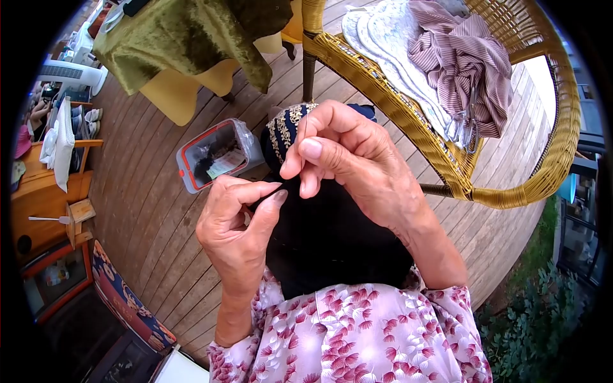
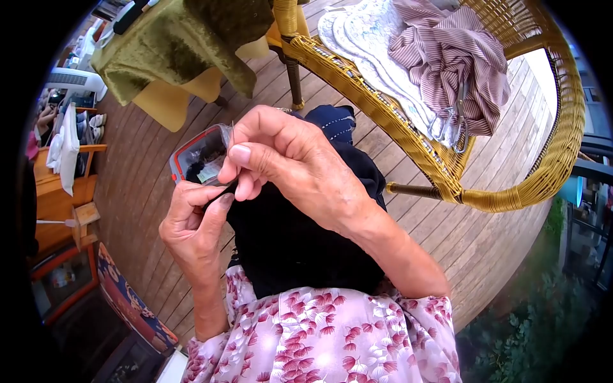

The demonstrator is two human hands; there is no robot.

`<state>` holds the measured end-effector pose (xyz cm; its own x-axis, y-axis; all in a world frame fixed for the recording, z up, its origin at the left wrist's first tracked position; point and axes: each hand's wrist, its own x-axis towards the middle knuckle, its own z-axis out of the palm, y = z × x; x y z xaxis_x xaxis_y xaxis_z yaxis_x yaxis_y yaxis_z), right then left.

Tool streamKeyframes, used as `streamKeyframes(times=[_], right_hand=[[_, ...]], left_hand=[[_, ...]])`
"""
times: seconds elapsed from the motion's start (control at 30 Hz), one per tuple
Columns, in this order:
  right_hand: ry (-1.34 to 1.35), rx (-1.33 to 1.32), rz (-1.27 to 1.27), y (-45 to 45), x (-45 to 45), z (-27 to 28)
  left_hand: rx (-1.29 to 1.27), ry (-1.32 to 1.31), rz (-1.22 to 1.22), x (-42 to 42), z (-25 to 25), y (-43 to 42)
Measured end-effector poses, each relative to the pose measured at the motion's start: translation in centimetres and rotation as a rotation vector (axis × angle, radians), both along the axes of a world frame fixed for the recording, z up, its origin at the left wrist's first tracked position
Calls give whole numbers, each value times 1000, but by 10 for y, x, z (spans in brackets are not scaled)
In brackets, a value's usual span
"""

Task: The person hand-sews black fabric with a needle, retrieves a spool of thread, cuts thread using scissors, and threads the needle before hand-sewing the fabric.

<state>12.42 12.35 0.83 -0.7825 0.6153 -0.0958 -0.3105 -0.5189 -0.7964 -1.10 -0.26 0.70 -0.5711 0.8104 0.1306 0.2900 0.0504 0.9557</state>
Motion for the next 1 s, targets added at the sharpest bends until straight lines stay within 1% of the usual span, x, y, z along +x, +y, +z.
streamKeyframes(times=[0.07, 0.13, 0.2, 0.27, 0.3, 0.37, 0.4, 0.47, 0.5, 0.53, 0.6, 0.67, 0.73, 0.77, 0.83, 0.87, 0.93, 0.97, 1.0], right_hand=[[43, -39, 31, 2, 4, -2], [169, -125, -27, 2, 5, -3], [258, -94, -111, 7, 7, -4], [248, -15, -212, 11, 10, -2], [249, -14, -212, 9, 10, -2], [89, 25, -250, 4, 11, -1], [89, 26, -251, 2, 12, -1], [-301, 618, -126, -3, 13, -4], [-333, 794, -190, -6, 11, -5], [-332, 847, -214, -8, 9, -4], [-398, 1030, -192, -9, 7, 0], [-389, 1058, -178, -10, 7, -6], [-381, 1086, -164, -10, 7, -7], [-418, 1111, -215, -9, 8, -6], [-474, 1154, -276, -5, 12, -1], [-475, 1157, -274, -4, 12, -3], [-491, 1170, -370, -4, 14, -9], [-534, 1196, -365, -3, 16, -8], [-533, 1197, -364, -2, 18, -8]], left_hand=[[8, -31, -5, 0, 0, 0], [-20, -52, -17, 0, 1, 0], [-35, -77, -25, -1, 3, 1], [-48, -101, -32, -2, 4, 1], [-46, -122, -39, -3, 3, 0], [-43, -143, -47, -2, 3, 1], [-44, -136, -40, -2, 4, 1], [-47, -129, -31, -2, 4, 1], [-44, -75, -43, -3, 4, 1], [-41, -21, -54, -3, 3, 2], [-20, -16, -70, -3, 3, 3], [2, -10, -85, -5, 5, 5], [-198, -26, -176, -15, 11, 5], [-197, -26, -172, -21, 6, 7], [-169, 290, -393, -37, -12, 12], [-167, 288, -391, -43, -14, 15], [-274, 92, -459, -55, -18, 18], [-452, -220, -504, -65, -12, 16], [-451, -220, -503, -68, -9, 16]])
